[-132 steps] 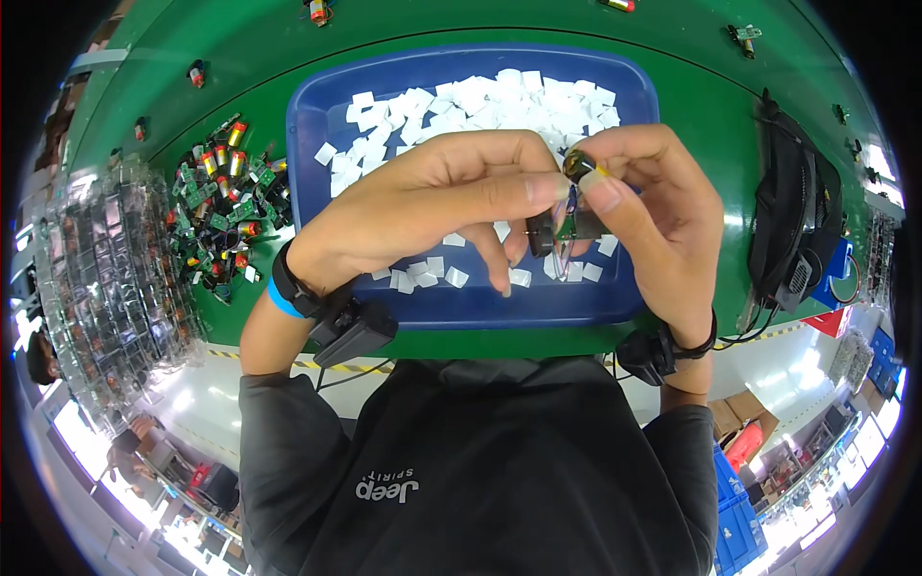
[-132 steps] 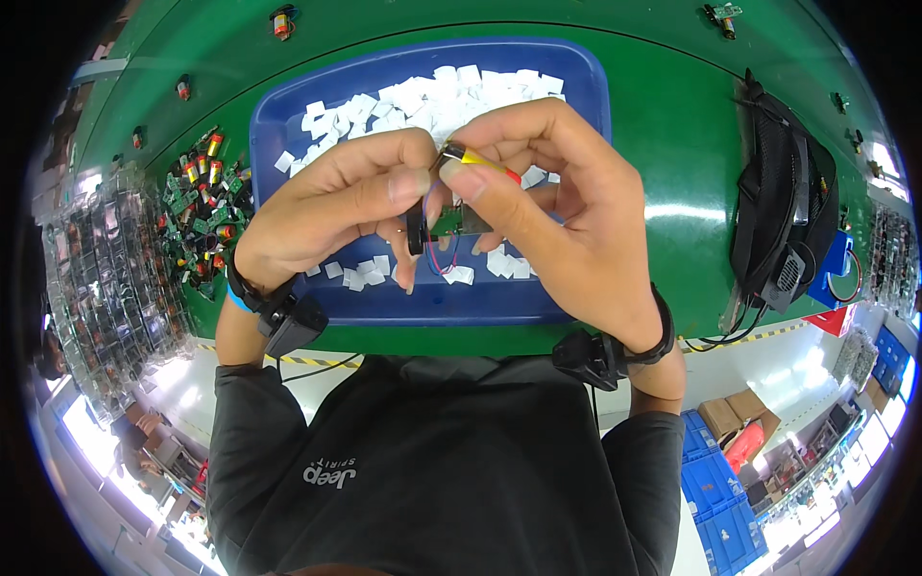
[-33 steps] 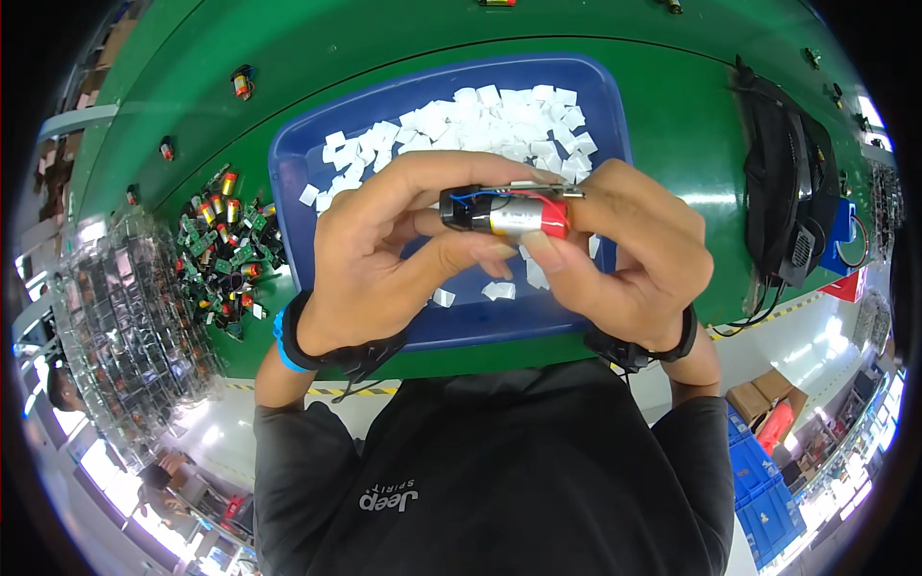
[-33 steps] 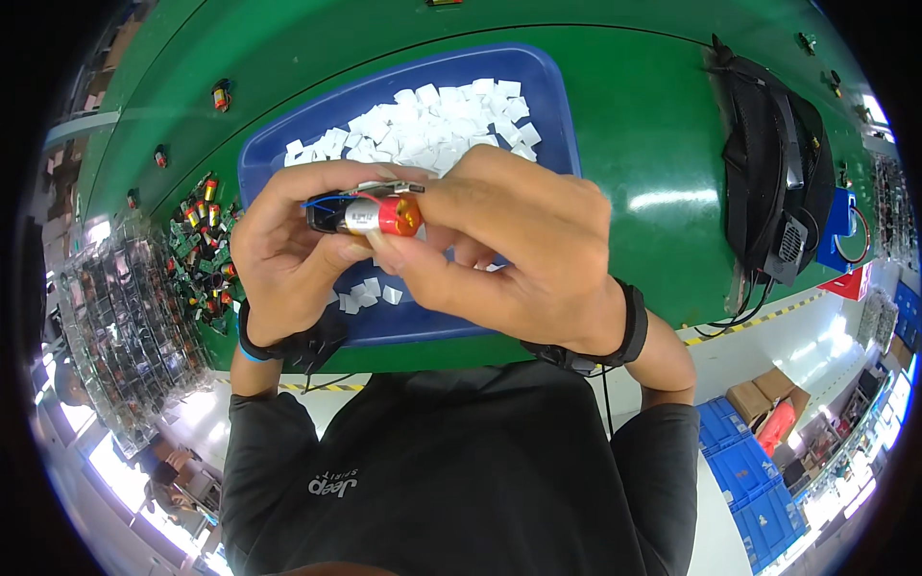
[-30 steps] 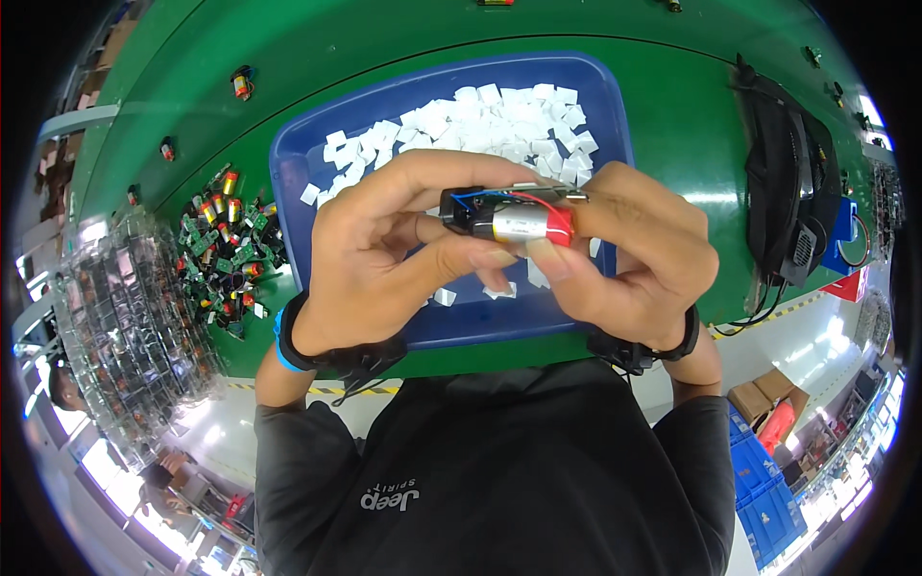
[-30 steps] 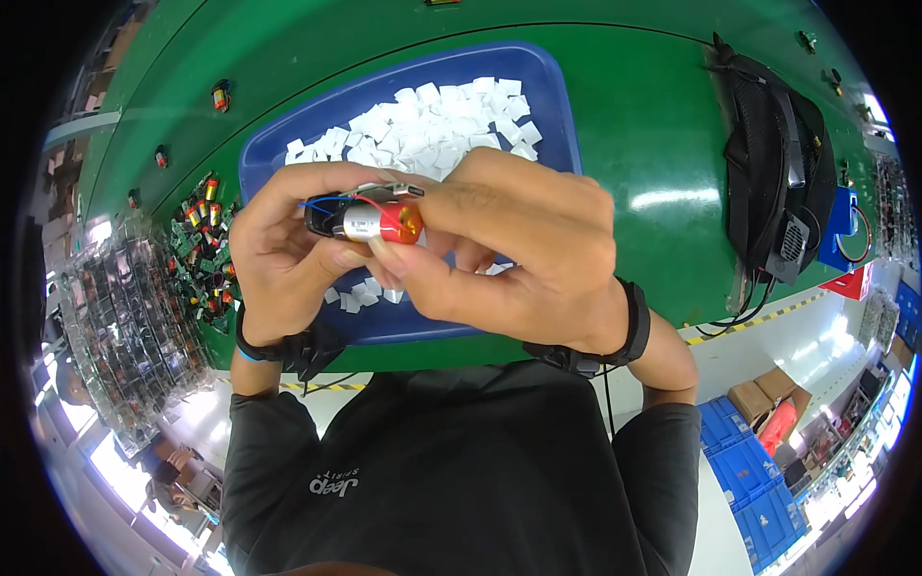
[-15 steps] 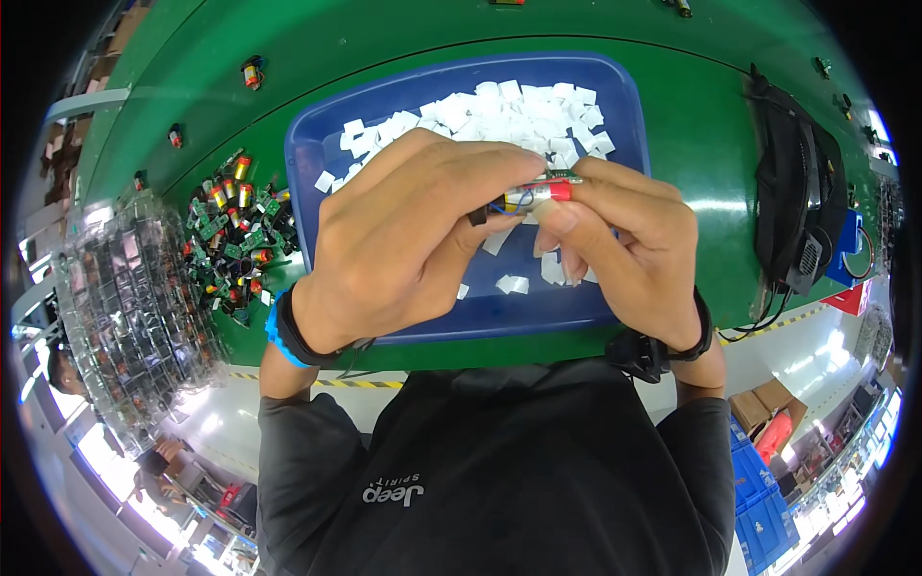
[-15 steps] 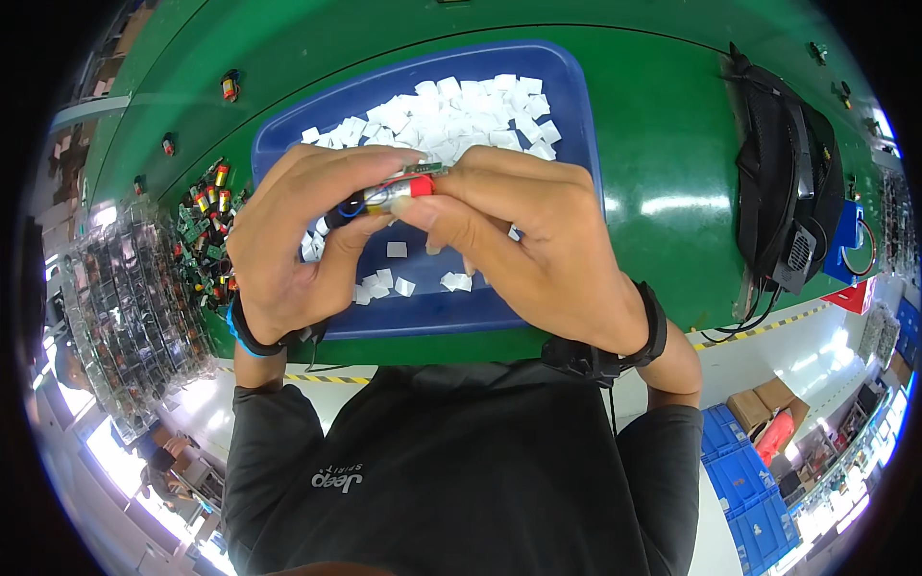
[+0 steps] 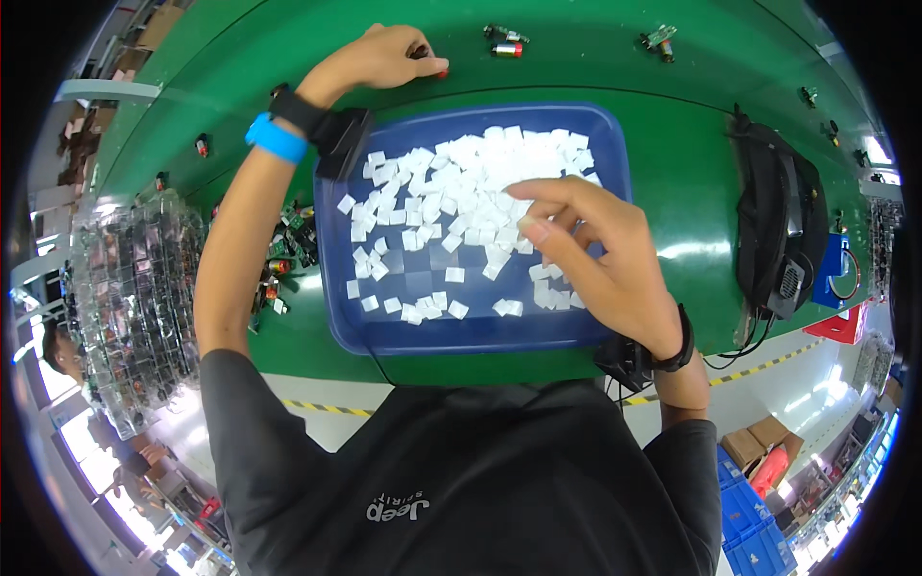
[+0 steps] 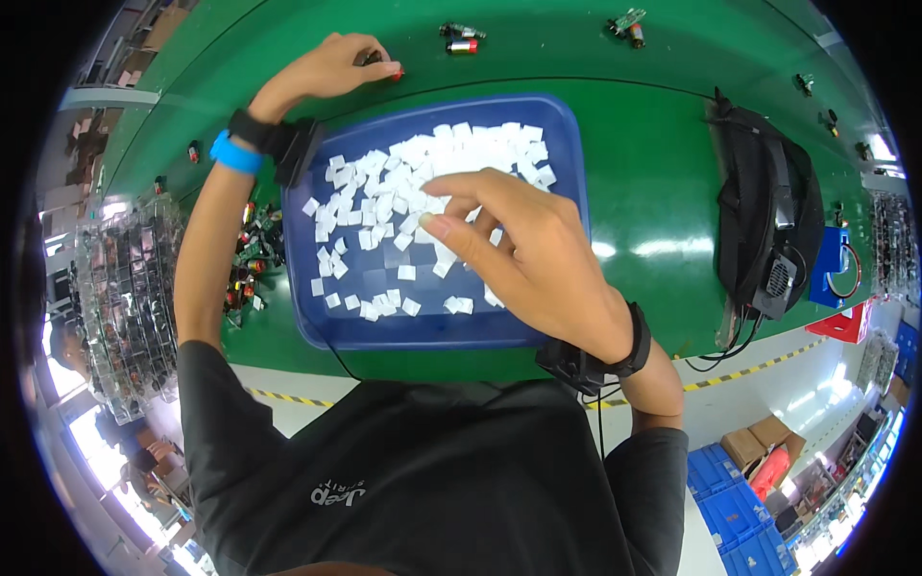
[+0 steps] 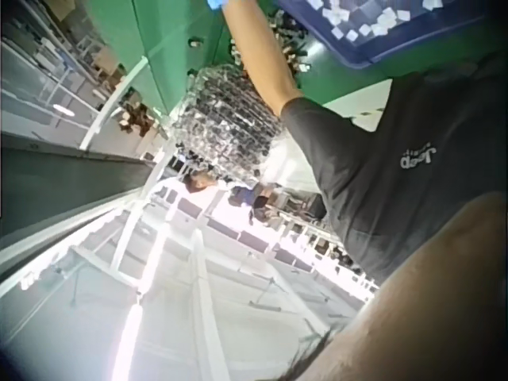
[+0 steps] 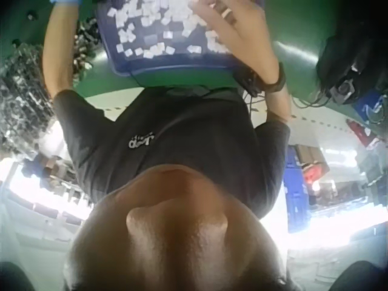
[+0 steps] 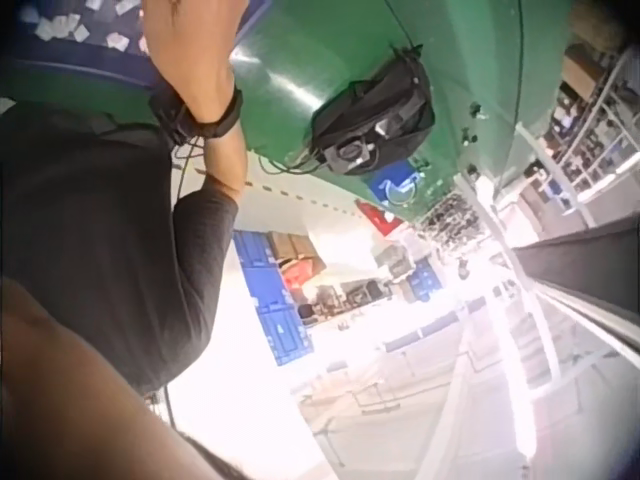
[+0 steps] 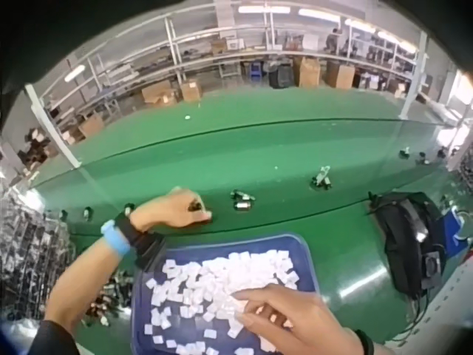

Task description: Assembling electronic components by inserting small white pieces into cylindrical casings on an assembly line.

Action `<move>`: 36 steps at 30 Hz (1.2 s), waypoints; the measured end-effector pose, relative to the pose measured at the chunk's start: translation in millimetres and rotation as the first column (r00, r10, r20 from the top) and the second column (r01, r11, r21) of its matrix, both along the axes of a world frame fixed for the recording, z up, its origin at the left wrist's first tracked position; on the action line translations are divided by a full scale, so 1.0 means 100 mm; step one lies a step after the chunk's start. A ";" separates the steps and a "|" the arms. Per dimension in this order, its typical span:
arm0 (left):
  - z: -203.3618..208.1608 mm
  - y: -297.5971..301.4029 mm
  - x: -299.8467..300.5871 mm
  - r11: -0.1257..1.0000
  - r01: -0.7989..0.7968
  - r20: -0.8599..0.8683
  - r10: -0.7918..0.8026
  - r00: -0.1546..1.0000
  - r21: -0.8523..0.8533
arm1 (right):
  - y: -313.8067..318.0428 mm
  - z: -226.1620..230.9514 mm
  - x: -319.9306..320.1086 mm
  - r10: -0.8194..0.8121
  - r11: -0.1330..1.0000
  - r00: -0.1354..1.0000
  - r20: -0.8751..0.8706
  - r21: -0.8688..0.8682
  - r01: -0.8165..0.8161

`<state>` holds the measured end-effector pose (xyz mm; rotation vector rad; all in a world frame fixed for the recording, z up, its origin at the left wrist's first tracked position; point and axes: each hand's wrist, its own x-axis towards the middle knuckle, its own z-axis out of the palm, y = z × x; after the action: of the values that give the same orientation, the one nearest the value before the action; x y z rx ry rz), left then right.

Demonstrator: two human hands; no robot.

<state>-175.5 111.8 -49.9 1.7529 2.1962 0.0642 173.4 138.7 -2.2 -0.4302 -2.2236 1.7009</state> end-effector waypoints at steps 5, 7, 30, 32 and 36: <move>-0.21 0.65 -0.03 0.977 -0.076 -0.110 0.100 0.989 0.201 | 0.00 -0.07 0.01 -0.006 0.996 1.000 -0.004 0.088 0.006; -0.25 0.86 0.15 0.995 -0.081 0.095 0.075 0.993 0.063 | 0.00 -0.05 -0.01 -0.006 0.995 0.999 -0.033 0.097 0.010; 0.62 -0.90 1.60 0.901 -0.411 0.967 -0.033 0.253 0.139 | 0.14 -0.12 -0.02 -0.069 0.997 0.976 -0.205 0.014 0.073; 0.66 -0.89 1.62 0.893 -0.449 0.996 0.009 0.093 0.034 | 0.11 -0.10 0.00 -0.061 0.997 0.979 -0.193 -0.048 0.052; 0.67 -0.89 1.57 0.952 -0.306 0.980 0.052 0.190 0.009 | 0.11 -0.05 0.02 -0.043 0.974 0.988 -0.149 -0.225 0.009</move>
<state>-18.0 23.0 17.4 0.9088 1.3206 1.1859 175.5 149.9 -7.6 -0.3645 -1.9195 1.9110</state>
